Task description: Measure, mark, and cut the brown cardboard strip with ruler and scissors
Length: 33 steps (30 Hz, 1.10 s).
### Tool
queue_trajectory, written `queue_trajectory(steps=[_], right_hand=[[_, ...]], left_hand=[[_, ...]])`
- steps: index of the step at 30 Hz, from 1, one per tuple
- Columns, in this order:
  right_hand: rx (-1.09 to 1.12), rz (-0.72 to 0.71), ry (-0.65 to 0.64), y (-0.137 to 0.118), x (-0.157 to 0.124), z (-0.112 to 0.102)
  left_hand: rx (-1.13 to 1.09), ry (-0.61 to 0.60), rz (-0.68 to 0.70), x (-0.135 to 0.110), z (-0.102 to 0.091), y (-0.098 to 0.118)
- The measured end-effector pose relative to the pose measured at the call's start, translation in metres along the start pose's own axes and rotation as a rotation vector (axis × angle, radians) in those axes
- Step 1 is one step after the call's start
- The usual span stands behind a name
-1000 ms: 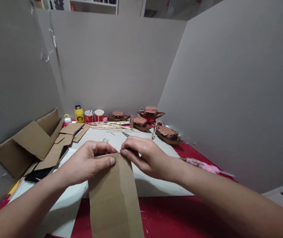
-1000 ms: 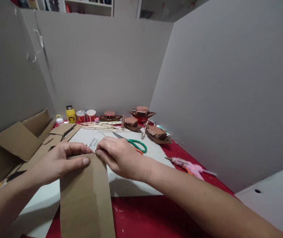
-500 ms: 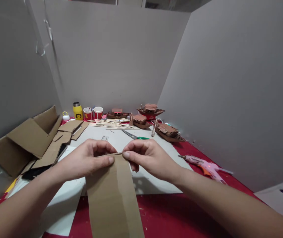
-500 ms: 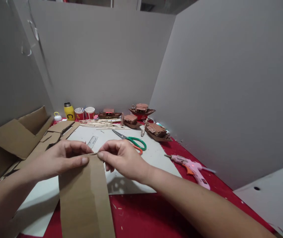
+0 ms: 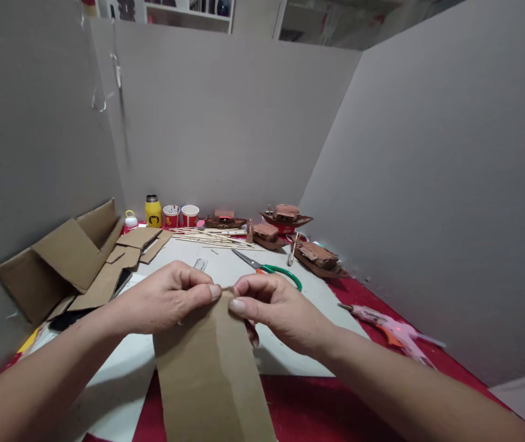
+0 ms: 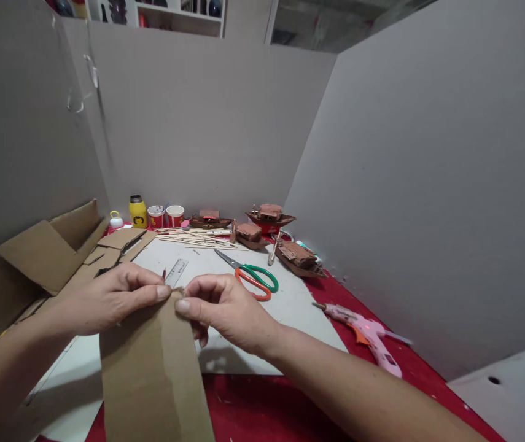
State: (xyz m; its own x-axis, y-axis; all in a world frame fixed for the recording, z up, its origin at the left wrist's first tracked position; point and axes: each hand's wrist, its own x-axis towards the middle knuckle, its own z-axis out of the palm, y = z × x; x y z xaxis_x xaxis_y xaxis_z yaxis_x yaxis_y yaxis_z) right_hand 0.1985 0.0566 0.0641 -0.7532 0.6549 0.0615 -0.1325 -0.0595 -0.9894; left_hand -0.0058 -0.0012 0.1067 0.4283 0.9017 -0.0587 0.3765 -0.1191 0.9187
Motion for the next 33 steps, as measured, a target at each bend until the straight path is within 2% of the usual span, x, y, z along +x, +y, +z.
queue_trajectory(steps=[4, 9, 13, 16, 21, 24, 27, 29, 31, 33], right_hand=[[-0.001, -0.055, 0.025, 0.005, 0.003, 0.002], [-0.017, -0.045, -0.005, 0.009, 0.005, 0.004], [-0.172, -0.166, 0.057, 0.007, 0.002, 0.011], [-0.190, -0.207, 0.097, 0.007, 0.003, 0.016], [-0.055, -0.161, 0.080, 0.009, 0.009, 0.014], [-0.112, -0.122, 0.057, 0.006, 0.009, 0.009], [-0.097, -0.014, -0.008, 0.002, 0.007, 0.004], [-0.041, 0.026, 0.009, 0.001, 0.007, 0.001], [0.046, 0.052, 0.039, 0.001, 0.008, -0.002], [0.166, 0.093, 0.015, 0.002, 0.010, -0.003]], left_hand=[[-0.066, 0.028, 0.011, 0.001, -0.002, -0.002], [-0.062, 0.068, 0.019, 0.002, -0.004, -0.004], [-0.124, 0.093, 0.018, 0.002, -0.001, -0.003], [-0.178, 0.095, 0.015, 0.001, 0.003, -0.001], [-0.233, 0.150, -0.016, 0.000, 0.004, 0.002], [-0.226, 0.270, 0.008, 0.001, 0.000, 0.000], [-0.272, 0.398, 0.041, 0.003, -0.006, -0.003], [-0.381, 0.400, 0.024, 0.005, -0.011, -0.006], [-0.551, 0.351, 0.012, 0.008, -0.013, -0.010], [-0.670, 0.311, 0.049, 0.011, -0.011, -0.014]])
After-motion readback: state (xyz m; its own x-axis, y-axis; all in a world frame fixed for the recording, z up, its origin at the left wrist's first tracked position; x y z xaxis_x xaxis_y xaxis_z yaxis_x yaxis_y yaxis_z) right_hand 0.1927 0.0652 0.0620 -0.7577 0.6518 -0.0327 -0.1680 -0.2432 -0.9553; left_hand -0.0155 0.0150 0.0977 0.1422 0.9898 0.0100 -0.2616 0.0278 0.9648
